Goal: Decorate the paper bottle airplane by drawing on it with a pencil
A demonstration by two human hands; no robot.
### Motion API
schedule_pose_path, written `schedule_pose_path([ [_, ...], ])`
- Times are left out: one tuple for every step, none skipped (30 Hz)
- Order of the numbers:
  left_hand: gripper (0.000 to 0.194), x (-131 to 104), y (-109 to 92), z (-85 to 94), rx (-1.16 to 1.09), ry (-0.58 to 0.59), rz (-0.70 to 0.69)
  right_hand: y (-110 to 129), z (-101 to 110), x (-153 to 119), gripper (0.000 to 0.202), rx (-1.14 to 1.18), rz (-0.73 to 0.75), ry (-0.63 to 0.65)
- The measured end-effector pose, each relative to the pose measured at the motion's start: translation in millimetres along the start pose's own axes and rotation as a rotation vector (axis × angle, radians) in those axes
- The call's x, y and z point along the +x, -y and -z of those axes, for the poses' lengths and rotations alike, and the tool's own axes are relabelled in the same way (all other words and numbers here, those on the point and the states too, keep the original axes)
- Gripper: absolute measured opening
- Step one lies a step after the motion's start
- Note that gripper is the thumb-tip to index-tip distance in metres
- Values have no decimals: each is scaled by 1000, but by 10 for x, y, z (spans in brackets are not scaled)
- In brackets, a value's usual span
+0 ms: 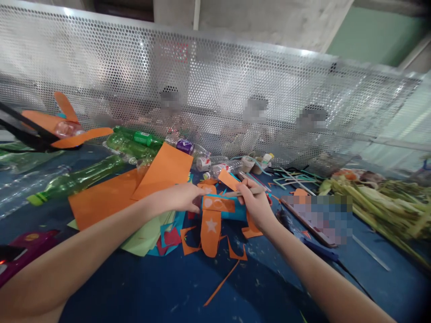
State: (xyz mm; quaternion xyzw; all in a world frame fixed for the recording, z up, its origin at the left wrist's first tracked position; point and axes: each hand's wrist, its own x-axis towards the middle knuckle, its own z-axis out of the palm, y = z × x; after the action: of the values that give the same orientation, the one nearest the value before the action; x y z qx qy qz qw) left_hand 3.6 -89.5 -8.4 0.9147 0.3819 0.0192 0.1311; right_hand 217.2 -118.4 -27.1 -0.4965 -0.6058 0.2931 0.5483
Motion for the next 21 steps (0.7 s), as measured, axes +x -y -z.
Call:
schedule_pose_path([
  [48, -7, -13, 9, -5, -3, -1, 8, -12, -12, 27, 19, 6, 5],
  [47, -13, -23, 17, -7, -3, -3, 13, -27, -29, 25, 29, 10, 26],
  [46, -16, -29, 22, -5, -1, -4, 16, -44, -50, 23, 25, 13, 60],
  [47, -17, -32, 25, 1, 2, 2, 15, -62, -74, 20, 8, 13, 99],
  [48, -15, -30, 24, 5, 5, 9, 11, -79, -98, 17, -16, 17, 141],
  [49, -12, -24, 20, 5, 6, 10, 6, -94, -121, 15, -39, 27, 177],
  [50, -8, -16, 14, 4, 5, 9, 0, -106, -141, 14, -54, 40, 202],
  [50, -4, -7, 7, 1, 0, 2, -7, -115, -155, 13, -67, 55, 213],
  [48, 0, 2, 0, -3, -10, -8, -13, -121, -163, 13, -79, 70, 202],
  [45, 2, 10, -7, -8, -19, -21, -18, -123, -164, 14, -94, 80, 173],
  [43, 5, 16, -11, -10, -26, -30, -20, -124, -160, 17, -112, 81, 129],
  [40, 6, 21, -14, -11, -28, -33, -19, -123, -152, 21, -127, 76, 83],
  [37, 7, 23, -16, -13, -27, -32, -15, -121, -141, 24, -137, 65, 48],
  [35, 8, 26, -16, -17, -23, -33, -8, -120, -130, 27, -142, 50, 25],
  [35, 10, 28, -16, -20, -18, -33, -1, -119, -120, 28, -143, 35, 16],
  [35, 11, 32, -17, -23, -16, -37, 7, -118, -113, 29, -144, 24, 16],
  [36, 13, 36, -19, -23, -16, -43, 14, -118, -109, 29, -147, 18, 17],
  [37, 15, 42, -22, -21, -17, -49, 18, -118, -107, 28, -152, 14, 20],
  [37, 18, 49, -26, -16, -20, -55, 19, -118, -108, 28, -157, 11, 21],
  [38, 22, 56, -32, -11, -23, -59, 16, -119, -109, 27, -160, 9, 24],
  [39, 26, 64, -38, -8, -23, -60, 10, -119, -111, 27, -159, 7, 30],
])
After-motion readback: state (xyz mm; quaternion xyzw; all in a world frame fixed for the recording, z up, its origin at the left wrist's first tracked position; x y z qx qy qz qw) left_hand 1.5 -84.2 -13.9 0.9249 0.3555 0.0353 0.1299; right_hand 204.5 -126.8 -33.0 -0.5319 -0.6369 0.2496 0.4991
